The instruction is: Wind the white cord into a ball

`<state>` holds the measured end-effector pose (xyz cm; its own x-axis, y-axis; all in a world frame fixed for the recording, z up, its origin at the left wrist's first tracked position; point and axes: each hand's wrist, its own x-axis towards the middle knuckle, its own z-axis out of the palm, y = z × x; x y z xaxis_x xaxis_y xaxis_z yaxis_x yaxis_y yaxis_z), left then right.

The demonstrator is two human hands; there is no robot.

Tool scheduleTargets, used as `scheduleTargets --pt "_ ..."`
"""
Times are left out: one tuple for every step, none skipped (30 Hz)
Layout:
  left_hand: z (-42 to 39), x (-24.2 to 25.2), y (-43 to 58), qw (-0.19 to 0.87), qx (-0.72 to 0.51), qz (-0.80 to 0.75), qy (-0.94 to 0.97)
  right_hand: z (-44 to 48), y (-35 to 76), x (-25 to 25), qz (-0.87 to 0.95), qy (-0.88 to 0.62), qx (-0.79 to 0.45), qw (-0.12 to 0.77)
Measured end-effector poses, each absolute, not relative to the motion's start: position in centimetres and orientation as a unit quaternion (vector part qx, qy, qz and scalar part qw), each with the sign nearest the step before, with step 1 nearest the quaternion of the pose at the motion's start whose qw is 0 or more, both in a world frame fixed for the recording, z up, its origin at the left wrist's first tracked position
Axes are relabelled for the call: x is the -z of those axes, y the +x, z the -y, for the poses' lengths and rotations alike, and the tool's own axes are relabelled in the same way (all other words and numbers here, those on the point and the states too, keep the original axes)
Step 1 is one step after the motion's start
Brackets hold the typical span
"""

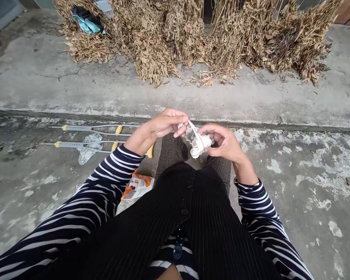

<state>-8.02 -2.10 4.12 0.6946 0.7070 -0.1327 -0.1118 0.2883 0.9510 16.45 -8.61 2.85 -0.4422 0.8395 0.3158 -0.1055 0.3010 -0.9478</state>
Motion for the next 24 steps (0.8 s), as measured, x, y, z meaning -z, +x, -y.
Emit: scheduleTargets --pt "2.0 -3.8 -7.9 0.750 -0.272 -0.286 0.530 8.6 16.4 -2.9 0.672 -0.276 -0.521 0.448" --pt "1.9 -3.5 -7.9 0.749 -0.269 -0.294 0.530 8.5 16.3 -3.0 0.675 -0.277 -0.520 0.445" --pt "1.8 -3.1 -7.8 0.748 -0.265 -0.300 0.529 8.5 16.3 -3.0 0.675 -0.277 -0.522 0.441" --pt "1.7 -2.6 -7.7 0.749 -0.261 -0.304 0.528 8.4 16.2 -3.0 0.675 -0.278 -0.524 0.439" --pt "1.7 -2.1 -7.6 0.751 -0.251 -0.306 0.528 8.4 16.2 -3.0 0.673 -0.279 -0.526 0.439" --pt "1.7 -1.6 -7.4 0.754 -0.236 -0.307 0.530 8.4 16.1 -3.0 0.669 -0.283 -0.528 0.440" --pt "1.8 -1.1 -7.3 0.758 -0.219 -0.305 0.533 8.4 16.1 -2.9 0.664 -0.291 -0.528 0.443" --pt "1.9 -0.7 -7.1 0.760 -0.201 -0.304 0.538 8.4 16.1 -2.8 0.658 -0.301 -0.527 0.446" --pt "2.1 -0.3 -7.0 0.760 -0.187 -0.304 0.544 8.4 16.2 -2.6 0.651 -0.313 -0.525 0.451" --pt "2.4 0.0 -6.8 0.758 -0.179 -0.304 0.549 8.4 16.2 -2.5 0.643 -0.324 -0.522 0.457" --pt "2.6 0.3 -6.7 0.755 -0.178 -0.305 0.553 8.4 16.3 -2.4 0.634 -0.334 -0.519 0.466" --pt "2.9 0.5 -6.5 0.753 -0.182 -0.304 0.555 8.4 16.3 -2.4 0.624 -0.342 -0.518 0.474" --pt "3.1 0.6 -6.3 0.752 -0.186 -0.302 0.556 8.4 16.4 -2.3 0.613 -0.347 -0.521 0.482" --pt "3.3 0.7 -6.1 0.753 -0.188 -0.297 0.557 8.4 16.4 -2.3 0.602 -0.350 -0.526 0.488" --pt "3.5 0.8 -5.9 0.754 -0.187 -0.290 0.559 8.4 16.4 -2.3 0.592 -0.353 -0.531 0.493" --pt "3.7 0.9 -5.6 0.755 -0.187 -0.283 0.561 8.4 16.4 -2.3 0.582 -0.358 -0.536 0.496" --pt "3.9 1.1 -5.4 0.755 -0.192 -0.276 0.563 8.4 16.4 -2.2 0.573 -0.364 -0.538 0.500" --pt "4.1 1.2 -5.1 0.755 -0.202 -0.271 0.563 8.2 16.4 -2.2 0.564 -0.371 -0.537 0.506" --pt "4.2 1.3 -4.8 0.753 -0.218 -0.266 0.560 8.1 16.4 -2.1 0.555 -0.378 -0.532 0.515" --pt "4.4 1.5 -4.5 0.752 -0.239 -0.264 0.554 7.9 16.5 -2.0 0.545 -0.385 -0.528 0.525" --pt "4.6 1.7 -4.3 0.751 -0.263 -0.264 0.545 7.6 16.6 -1.8 0.533 -0.392 -0.527 0.534" --pt "4.8 1.9 -4.1 0.751 -0.285 -0.265 0.534 7.3 16.8 -1.7 0.518 -0.397 -0.530 0.542" --pt "5.0 2.1 -3.9 0.752 -0.303 -0.268 0.521 7.0 17.0 -1.5 0.502 -0.401 -0.536 0.547" --pt "5.1 2.3 -3.9 0.753 -0.316 -0.272 0.509 6.7 17.3 -1.4 0.487 -0.406 -0.545 0.549"
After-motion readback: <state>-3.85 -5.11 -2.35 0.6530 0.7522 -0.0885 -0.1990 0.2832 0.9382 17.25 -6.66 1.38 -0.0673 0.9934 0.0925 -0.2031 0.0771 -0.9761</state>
